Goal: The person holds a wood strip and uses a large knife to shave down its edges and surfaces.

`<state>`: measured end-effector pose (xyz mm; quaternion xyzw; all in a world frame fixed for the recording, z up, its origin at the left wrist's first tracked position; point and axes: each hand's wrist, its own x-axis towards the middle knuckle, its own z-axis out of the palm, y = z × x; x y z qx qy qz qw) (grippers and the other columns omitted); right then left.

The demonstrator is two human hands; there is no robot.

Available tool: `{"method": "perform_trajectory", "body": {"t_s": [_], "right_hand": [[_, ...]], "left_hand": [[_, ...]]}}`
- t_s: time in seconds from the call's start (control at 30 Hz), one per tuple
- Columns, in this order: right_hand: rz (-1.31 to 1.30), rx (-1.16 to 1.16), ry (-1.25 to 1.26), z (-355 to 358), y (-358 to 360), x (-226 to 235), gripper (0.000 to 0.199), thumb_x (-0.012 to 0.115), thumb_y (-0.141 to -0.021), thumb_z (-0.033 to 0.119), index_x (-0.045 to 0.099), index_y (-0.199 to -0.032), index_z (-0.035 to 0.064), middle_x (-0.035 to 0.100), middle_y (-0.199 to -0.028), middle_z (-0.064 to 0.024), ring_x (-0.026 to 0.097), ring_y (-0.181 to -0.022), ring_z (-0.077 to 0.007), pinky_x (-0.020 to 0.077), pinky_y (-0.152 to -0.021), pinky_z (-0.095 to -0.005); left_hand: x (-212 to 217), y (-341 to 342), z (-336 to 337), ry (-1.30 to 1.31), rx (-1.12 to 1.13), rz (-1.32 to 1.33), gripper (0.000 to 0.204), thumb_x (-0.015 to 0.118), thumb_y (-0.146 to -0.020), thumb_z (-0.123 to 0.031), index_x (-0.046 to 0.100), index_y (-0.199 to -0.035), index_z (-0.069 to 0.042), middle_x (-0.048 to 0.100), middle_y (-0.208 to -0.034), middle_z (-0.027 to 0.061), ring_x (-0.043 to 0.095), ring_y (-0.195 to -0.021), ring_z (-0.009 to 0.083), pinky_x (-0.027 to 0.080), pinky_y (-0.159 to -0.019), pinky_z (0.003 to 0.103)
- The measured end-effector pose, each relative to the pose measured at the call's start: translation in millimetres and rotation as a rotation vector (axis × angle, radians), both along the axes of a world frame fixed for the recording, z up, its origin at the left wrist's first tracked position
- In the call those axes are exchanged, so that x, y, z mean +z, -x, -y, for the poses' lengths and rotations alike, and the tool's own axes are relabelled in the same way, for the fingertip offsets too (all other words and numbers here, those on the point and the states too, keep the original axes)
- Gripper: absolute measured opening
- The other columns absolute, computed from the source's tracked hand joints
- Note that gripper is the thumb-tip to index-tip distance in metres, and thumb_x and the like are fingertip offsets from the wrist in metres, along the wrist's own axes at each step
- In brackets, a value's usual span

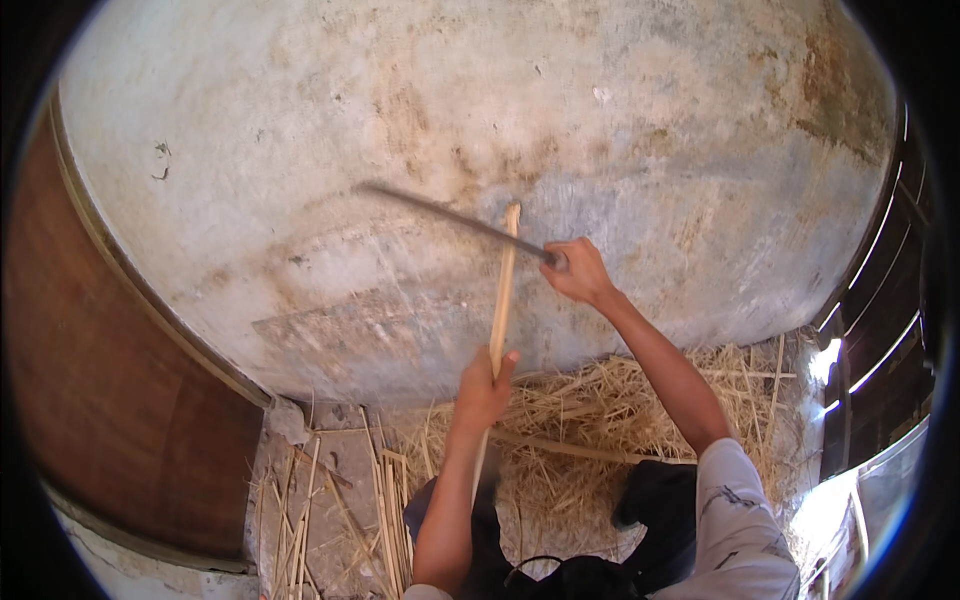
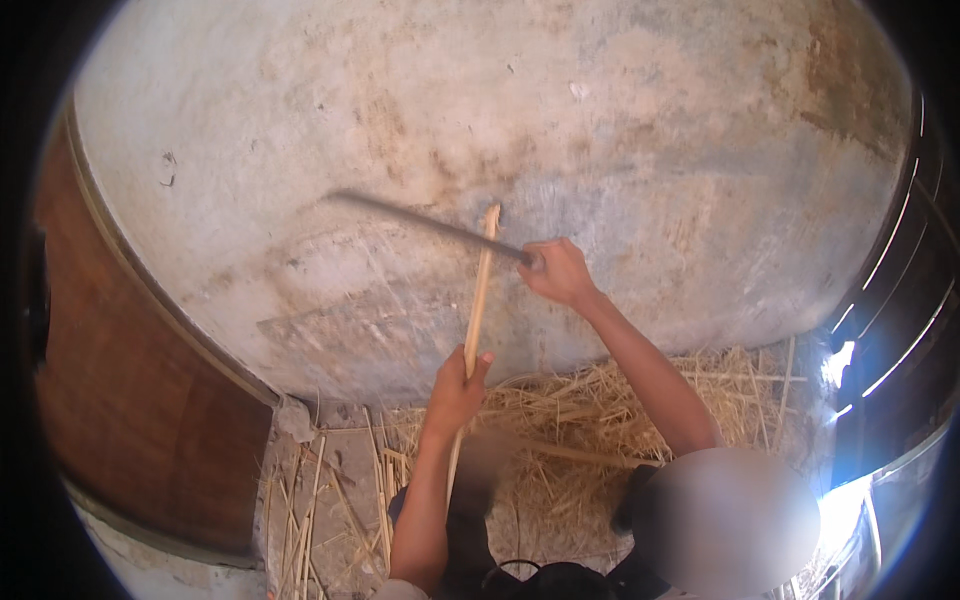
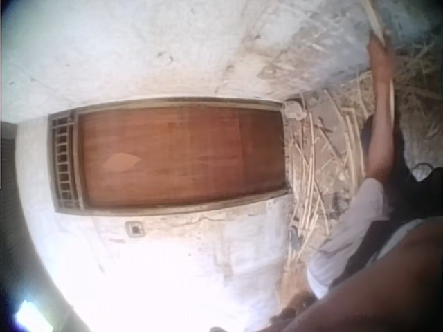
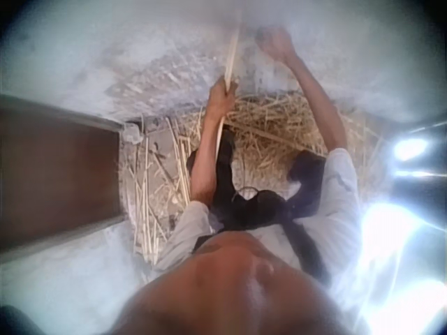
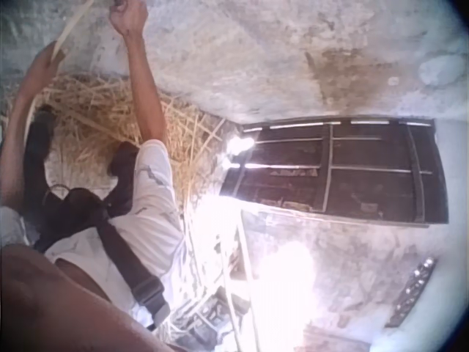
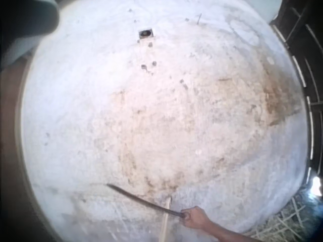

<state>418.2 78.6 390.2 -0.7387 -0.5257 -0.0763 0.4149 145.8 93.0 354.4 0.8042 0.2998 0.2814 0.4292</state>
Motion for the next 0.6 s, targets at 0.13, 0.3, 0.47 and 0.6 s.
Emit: {"method": "perform_trajectory", "body": {"t_s": [0.13,0.3,0.47,0.6], "right_hand": [[-0.006,-0.03,0.179,-6.1,9.4,8.0,0.021,0.069,-0.076,0.021,0.076,-0.09,0.0071,0.07,-0.079,-0.0211,0.068,-0.081,-0.0429,0.0552,-0.077,-0.049],[0.001,0.067,0.011,1.9,16.4,0.4,0.022,0.068,-0.076,0.021,0.076,-0.09,0.006,0.071,-0.08,-0.0209,0.068,-0.082,-0.0423,0.0548,-0.077,-0.0489],[-0.034,0.005,0.113,-2.4,21.1,10.0,0.018,0.068,-0.076,0.021,0.073,-0.084,0.0058,0.07,-0.077,-0.019,0.068,-0.078,-0.0414,0.0546,-0.075,-0.0474],[0.013,0.104,-0.024,2.5,33.6,7.6,0.018,0.068,-0.076,0.022,0.072,-0.082,0.0057,0.069,-0.077,-0.0188,0.067,-0.079,-0.0417,0.0546,-0.075,-0.0481]], "left_hand": [[-3.5,9.7,-13.3,-0.026,0.005,-0.016,0.042,0.058,-0.105,-0.038,0.055,-0.098,0.003,0.054,-0.068,0.0131,0.053,-0.06,0.0228,0.044,-0.057,0.039],[-10.3,7.6,-8.3,0.088,-0.042,0.055,0.037,0.059,-0.105,-0.036,0.056,-0.096,0.0,0.049,-0.067,0.001,0.047,-0.06,0.011,0.042,-0.055,0.032],[-14.7,8.7,-18.3,0.066,-0.062,0.049,0.036,0.058,-0.106,-0.037,0.055,-0.095,-0.003,0.048,-0.064,-0.0013,0.047,-0.056,0.0082,0.041,-0.051,0.03],[-12.1,14.9,-17.0,0.134,-0.064,0.026,0.038,0.057,-0.106,-0.039,0.054,-0.094,-0.003,0.047,-0.062,-0.0021,0.047,-0.053,0.0074,0.041,-0.049,0.028]]}}
